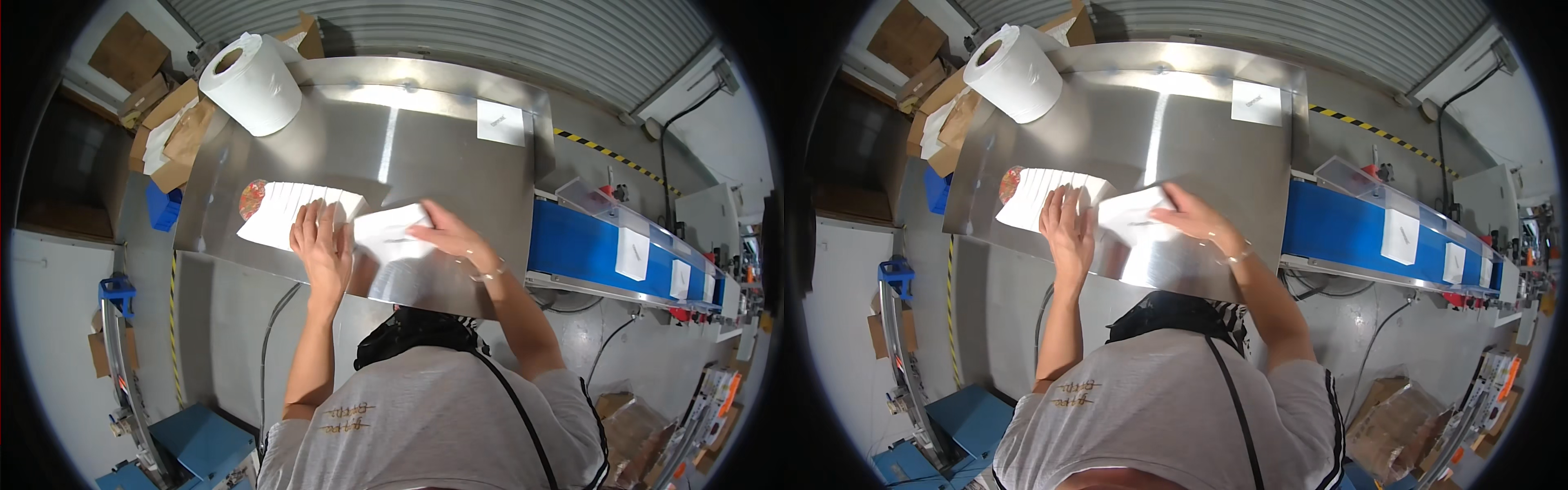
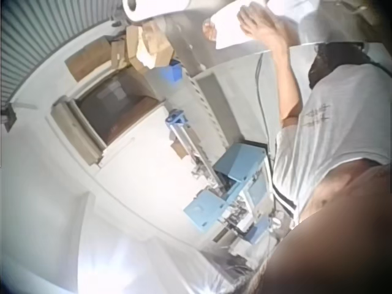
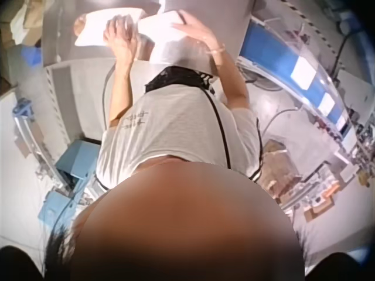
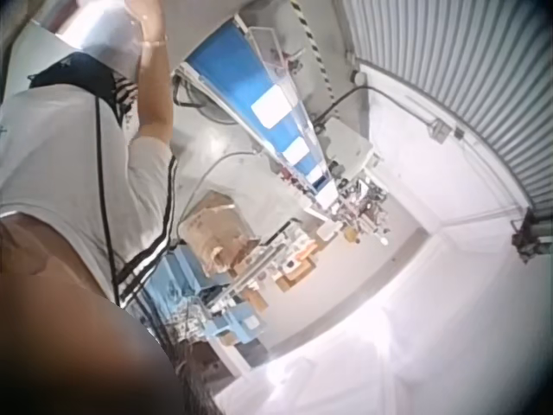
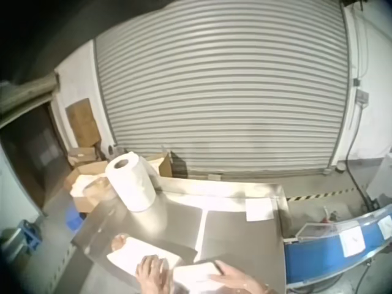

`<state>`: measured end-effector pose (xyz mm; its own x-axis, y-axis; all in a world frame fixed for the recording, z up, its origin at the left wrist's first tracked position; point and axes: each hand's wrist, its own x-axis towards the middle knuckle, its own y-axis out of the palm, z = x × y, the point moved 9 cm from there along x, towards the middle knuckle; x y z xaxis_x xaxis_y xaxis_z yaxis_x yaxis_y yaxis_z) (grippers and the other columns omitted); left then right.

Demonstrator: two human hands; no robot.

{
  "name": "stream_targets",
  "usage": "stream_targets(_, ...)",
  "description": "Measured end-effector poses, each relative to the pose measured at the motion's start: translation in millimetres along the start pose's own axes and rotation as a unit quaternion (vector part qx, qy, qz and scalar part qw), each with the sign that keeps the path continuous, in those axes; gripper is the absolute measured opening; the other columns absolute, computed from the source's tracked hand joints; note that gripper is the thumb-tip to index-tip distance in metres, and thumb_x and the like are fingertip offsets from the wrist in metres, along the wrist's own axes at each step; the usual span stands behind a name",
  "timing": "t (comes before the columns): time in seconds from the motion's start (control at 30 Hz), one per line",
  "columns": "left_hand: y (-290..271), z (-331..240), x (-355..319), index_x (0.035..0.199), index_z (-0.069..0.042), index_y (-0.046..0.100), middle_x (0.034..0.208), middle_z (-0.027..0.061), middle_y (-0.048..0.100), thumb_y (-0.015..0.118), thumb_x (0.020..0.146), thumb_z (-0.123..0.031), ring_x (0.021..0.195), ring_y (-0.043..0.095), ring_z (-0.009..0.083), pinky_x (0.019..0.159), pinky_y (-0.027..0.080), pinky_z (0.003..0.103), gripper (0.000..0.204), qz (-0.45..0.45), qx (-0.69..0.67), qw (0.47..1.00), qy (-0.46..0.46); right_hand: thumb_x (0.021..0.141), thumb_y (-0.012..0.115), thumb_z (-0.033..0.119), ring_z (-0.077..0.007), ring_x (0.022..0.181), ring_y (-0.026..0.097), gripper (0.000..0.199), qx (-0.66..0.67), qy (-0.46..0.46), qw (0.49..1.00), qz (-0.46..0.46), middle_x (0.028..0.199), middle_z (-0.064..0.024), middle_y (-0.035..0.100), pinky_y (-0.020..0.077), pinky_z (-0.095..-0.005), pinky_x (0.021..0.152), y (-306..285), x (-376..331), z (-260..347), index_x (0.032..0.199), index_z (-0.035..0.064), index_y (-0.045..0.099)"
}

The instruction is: Packing stacks of paper napkins from a production line onto a conveyor belt.

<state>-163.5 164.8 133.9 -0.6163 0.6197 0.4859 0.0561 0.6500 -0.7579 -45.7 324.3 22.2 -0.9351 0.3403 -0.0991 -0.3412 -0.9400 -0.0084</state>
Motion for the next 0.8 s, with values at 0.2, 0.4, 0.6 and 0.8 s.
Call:
stream_targets(0.2, -1, 4, 1, 0.104, -0.006, 0.067, 0.12, 0.0147, 0.058, 0.063, 0.078, 0.002, 0.118, 0.048, 0.0348, 0.101, 0.034, 0.046, 0.028, -0.028, -0.011, 0.999, 0.016, 0.093, 0.061, 0.027, -0.0068, 0.065, 0.044, 0.021, -0.074, 0.065, 0.898, -0.428, 0.072, 0.0025, 0.054, 0.039, -0.0236, 0.055, -175, -143, -43, 0.089, 0.0055, 0.062)
stream_targets(0.4, -1, 9, 2, 0.098, -0.007, 0.069, 0.122, 0.0143, 0.058, 0.066, 0.074, 0.003, 0.119, 0.048, 0.035, 0.1, 0.035, 0.045, 0.026, -0.013, -0.029, 1.0, 0.001, 0.081, 0.071, 0.039, -0.0294, 0.098, 0.057, 0.05, -0.726, 0.178, 0.434, -0.503, 0.11, -0.0164, 0.06, 0.0455, -0.037, 0.08, -221, -220, 20, 0.115, 0.005, 0.057)
stream_targets(0.6, 0, -3, -1, 0.094, -0.01, 0.07, 0.128, 0.013, 0.055, 0.068, 0.072, 0.001, 0.125, 0.043, 0.0371, 0.105, 0.028, 0.05, 0.024, 0.008, -0.033, 0.998, 0.044, 0.075, 0.074, 0.017, -0.027, 0.101, 0.058, 0.046, -0.314, -0.096, 0.928, -0.177, 0.103, -0.0091, 0.058, 0.0489, -0.0375, 0.082, -69, -48, 53, 0.118, 0.0132, 0.058)
stream_targets(0.8, 3, -5, 2, 0.103, -0.011, 0.068, 0.139, 0.0166, 0.045, 0.066, 0.081, -0.014, 0.135, 0.031, 0.0394, 0.11, 0.018, 0.055, 0.022, 0.046, -0.03, 0.997, 0.057, 0.077, 0.071, 0.02, -0.0305, 0.125, 0.043, 0.048, -0.328, -0.224, 0.918, -0.002, 0.13, -0.0122, 0.049, 0.0425, -0.0355, 0.097, 46, 51, 28, 0.123, 0.0126, 0.056)
